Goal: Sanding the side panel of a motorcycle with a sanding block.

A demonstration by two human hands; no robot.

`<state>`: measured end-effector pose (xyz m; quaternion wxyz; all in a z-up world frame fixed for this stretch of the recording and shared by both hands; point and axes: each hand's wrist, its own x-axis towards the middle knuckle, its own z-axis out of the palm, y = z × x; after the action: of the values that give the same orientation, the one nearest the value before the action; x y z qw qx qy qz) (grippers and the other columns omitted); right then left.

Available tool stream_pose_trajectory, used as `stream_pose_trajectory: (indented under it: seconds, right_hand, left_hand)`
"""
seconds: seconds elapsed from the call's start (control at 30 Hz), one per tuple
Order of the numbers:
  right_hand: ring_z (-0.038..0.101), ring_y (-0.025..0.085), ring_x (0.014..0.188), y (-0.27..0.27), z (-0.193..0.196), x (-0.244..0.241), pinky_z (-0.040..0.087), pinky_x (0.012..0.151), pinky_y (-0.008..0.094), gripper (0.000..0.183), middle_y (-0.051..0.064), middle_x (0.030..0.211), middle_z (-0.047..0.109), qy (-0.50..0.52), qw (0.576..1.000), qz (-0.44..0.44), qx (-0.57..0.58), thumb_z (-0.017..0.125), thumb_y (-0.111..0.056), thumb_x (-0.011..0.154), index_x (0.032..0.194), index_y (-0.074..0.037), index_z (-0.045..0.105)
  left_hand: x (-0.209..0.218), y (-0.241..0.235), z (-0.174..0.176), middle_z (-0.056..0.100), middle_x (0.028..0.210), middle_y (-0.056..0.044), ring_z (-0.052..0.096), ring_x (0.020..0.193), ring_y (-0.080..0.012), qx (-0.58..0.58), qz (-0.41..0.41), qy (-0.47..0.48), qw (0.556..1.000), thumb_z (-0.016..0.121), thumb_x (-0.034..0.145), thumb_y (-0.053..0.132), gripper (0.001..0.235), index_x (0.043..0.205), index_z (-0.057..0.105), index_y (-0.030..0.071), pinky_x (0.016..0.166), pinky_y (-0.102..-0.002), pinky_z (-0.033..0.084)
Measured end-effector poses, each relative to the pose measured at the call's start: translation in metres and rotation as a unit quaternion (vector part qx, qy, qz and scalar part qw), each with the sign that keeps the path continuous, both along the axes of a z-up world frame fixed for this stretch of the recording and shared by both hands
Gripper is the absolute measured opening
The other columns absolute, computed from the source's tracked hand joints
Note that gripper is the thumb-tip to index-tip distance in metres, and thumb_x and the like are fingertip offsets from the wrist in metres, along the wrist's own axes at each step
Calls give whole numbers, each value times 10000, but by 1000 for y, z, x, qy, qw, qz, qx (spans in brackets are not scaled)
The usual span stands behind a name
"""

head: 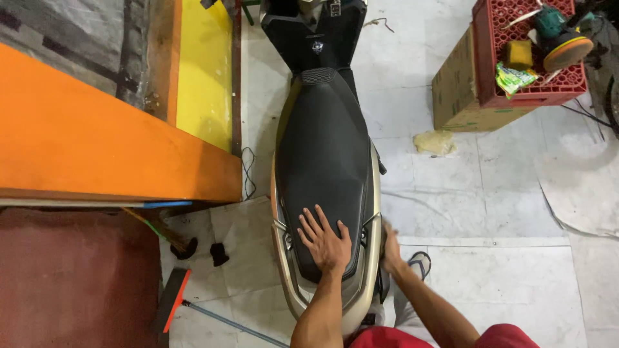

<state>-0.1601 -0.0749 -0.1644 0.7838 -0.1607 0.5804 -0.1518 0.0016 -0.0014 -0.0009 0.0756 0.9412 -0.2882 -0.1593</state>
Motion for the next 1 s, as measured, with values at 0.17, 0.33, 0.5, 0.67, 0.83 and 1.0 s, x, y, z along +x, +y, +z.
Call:
stream_pose_trajectory:
  seconds: [0.17, 0.33, 0.5, 0.67, 0.83, 1.0]
  right_hand:
    - [623, 209, 809, -56, 10, 24, 547, 705, 379, 469, 56, 913, 650, 11, 997, -20, -68, 460, -497, 1039, 1195, -90, 635]
    - [629, 180, 843, -20, 22, 15, 520, 761, 351, 495, 94, 968, 687, 140, 956, 60, -249, 498, -455, 1042, 1210, -12, 643]
    - [618, 219, 883, 53, 46, -9, 511, 803, 360, 533, 152, 1014, 691, 179, 948, 55, -259, 461, -450, 1067, 1239, 24, 635]
    - [639, 236, 903, 69, 63, -11, 514, 789, 380, 533, 108, 1048, 687, 132, 986, -38, -99, 451, -479, 1021, 1322, -59, 582]
    - [655, 251, 813, 12, -3, -2, 551, 742, 392, 569, 117, 939, 706, 46, 998, 5, -44, 420, -526, 1035, 1203, -38, 659]
    - [653, 258, 761, -62, -30, 24, 570, 708, 445, 504, 94, 871, 670, -1, 1000, 0, -23, 365, -500, 1043, 1196, -90, 615]
  left_hand:
    - [0, 3, 3, 84, 1681, -215, 70, 1548, -385, -4, -3, 2, 1000, 423, 995, 435, 770, 1616, 151, 69, 1223, -558, 61]
    - [-1, 0, 10, 84, 1687, -206, 68, 1554, -372, -1, 10, 13, 1000, 430, 985, 435, 780, 1617, 147, 77, 1227, -547, 61]
    - [0, 2, 7, 70, 1689, -205, 54, 1556, -370, 3, 10, 27, 1000, 418, 991, 436, 781, 1621, 132, 73, 1232, -542, 47]
    - [-1, 2, 0, 13, 1682, -203, 10, 1545, -376, 23, -2, 27, 999, 363, 1008, 451, 766, 1613, 82, 75, 1222, -549, 6]
    - [1, -1, 20, -5, 1695, -193, -2, 1560, -371, 47, -6, 51, 998, 347, 1025, 455, 765, 1627, 60, 81, 1238, -545, 5]
    - [4, -3, 19, -9, 1694, -187, -5, 1558, -366, 56, 0, 63, 996, 358, 1020, 454, 768, 1628, 59, 90, 1235, -547, 7]
